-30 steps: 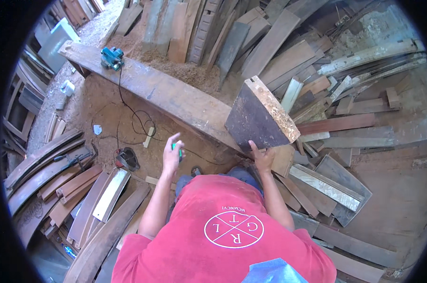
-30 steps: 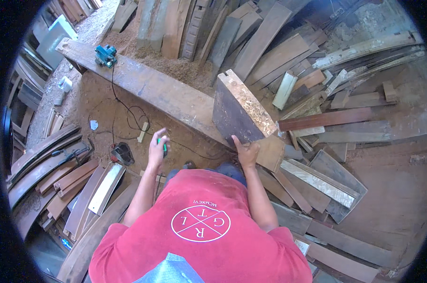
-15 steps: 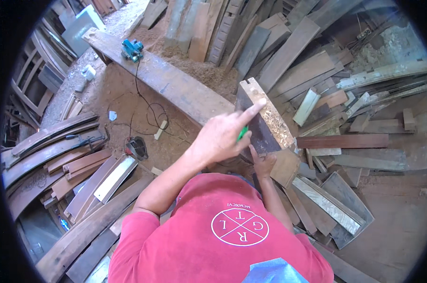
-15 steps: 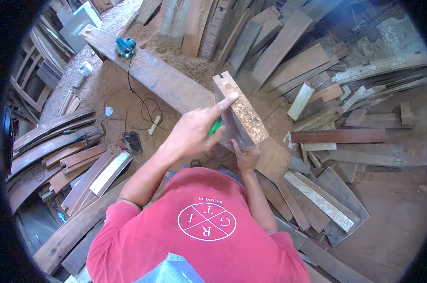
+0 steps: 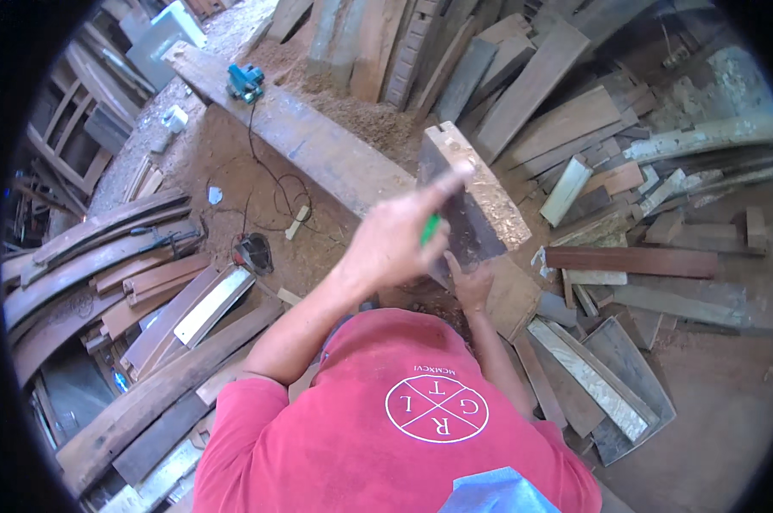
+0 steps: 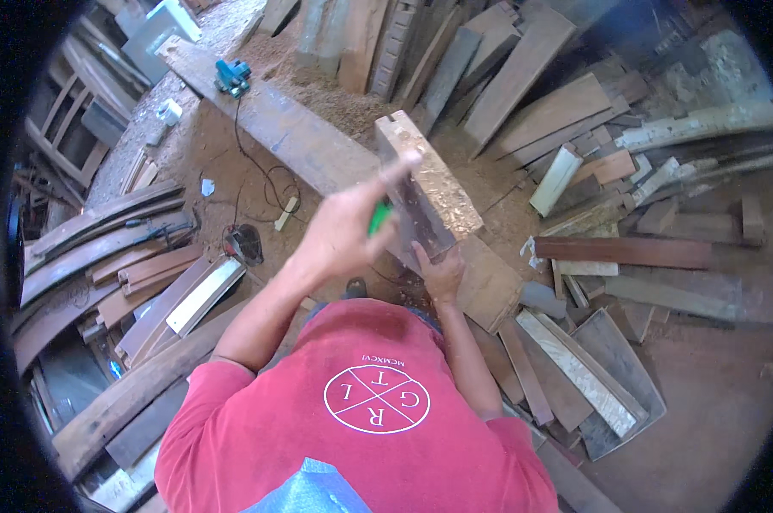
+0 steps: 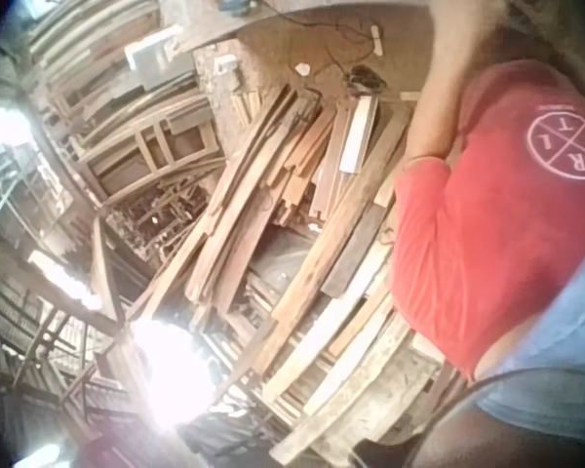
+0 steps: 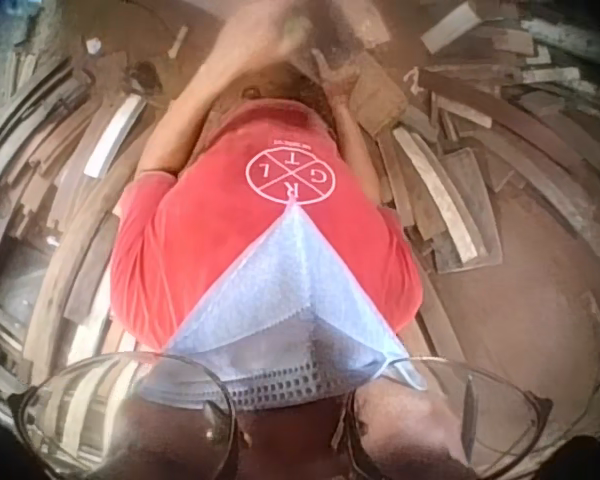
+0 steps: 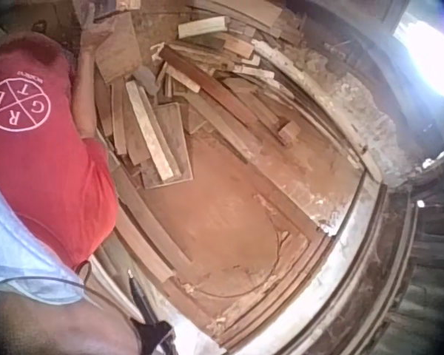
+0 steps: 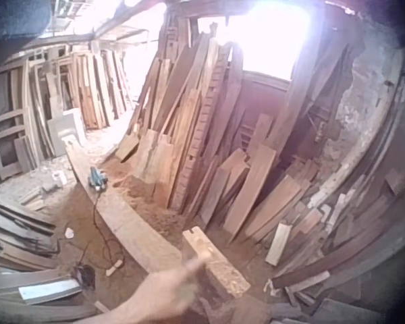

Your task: The person uses a measuring tape on a wood beam, door frame, and wood block, and uses an electric planer to smooth one side of a wood block. The person then stands next to another man and measures a wooden piece on a workbench.

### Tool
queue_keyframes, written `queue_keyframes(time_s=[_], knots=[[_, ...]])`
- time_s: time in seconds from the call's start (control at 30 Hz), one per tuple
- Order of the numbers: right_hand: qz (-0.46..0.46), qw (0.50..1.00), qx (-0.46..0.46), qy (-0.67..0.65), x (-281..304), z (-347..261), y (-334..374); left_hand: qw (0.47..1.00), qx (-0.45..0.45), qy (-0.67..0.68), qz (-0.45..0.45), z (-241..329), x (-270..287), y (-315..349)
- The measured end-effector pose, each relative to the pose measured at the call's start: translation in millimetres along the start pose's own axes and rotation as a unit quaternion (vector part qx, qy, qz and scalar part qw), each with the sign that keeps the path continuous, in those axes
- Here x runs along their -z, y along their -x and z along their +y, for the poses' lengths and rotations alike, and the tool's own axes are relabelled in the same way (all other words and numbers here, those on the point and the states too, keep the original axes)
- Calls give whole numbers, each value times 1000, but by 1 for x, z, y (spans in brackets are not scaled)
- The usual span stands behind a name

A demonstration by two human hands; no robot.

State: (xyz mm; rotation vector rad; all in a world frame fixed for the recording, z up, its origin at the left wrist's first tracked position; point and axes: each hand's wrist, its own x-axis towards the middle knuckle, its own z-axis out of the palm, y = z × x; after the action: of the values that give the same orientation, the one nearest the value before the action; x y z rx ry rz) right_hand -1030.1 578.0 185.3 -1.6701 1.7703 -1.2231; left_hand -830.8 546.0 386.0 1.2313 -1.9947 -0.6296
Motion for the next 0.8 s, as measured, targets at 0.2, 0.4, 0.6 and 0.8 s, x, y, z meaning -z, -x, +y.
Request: queue_keyframes(time_s=[0.2, 0.4, 0.6, 0.8], knots=[[-26, 997, 20, -72, -6, 23, -8, 955, 273, -46, 110, -107, 18, 32], [-51, 997, 48, -31, -3, -40, -39, 866, 476, -87, 124, -262, -4, 206], [-180, 953, 47, 238, -60, -110, -86, 755, 649, -17, 92, -365, -17, 358], [-265, 899, 14, 349, -160, -94, -95, 668, 743, -3, 55, -444, 3, 441]])
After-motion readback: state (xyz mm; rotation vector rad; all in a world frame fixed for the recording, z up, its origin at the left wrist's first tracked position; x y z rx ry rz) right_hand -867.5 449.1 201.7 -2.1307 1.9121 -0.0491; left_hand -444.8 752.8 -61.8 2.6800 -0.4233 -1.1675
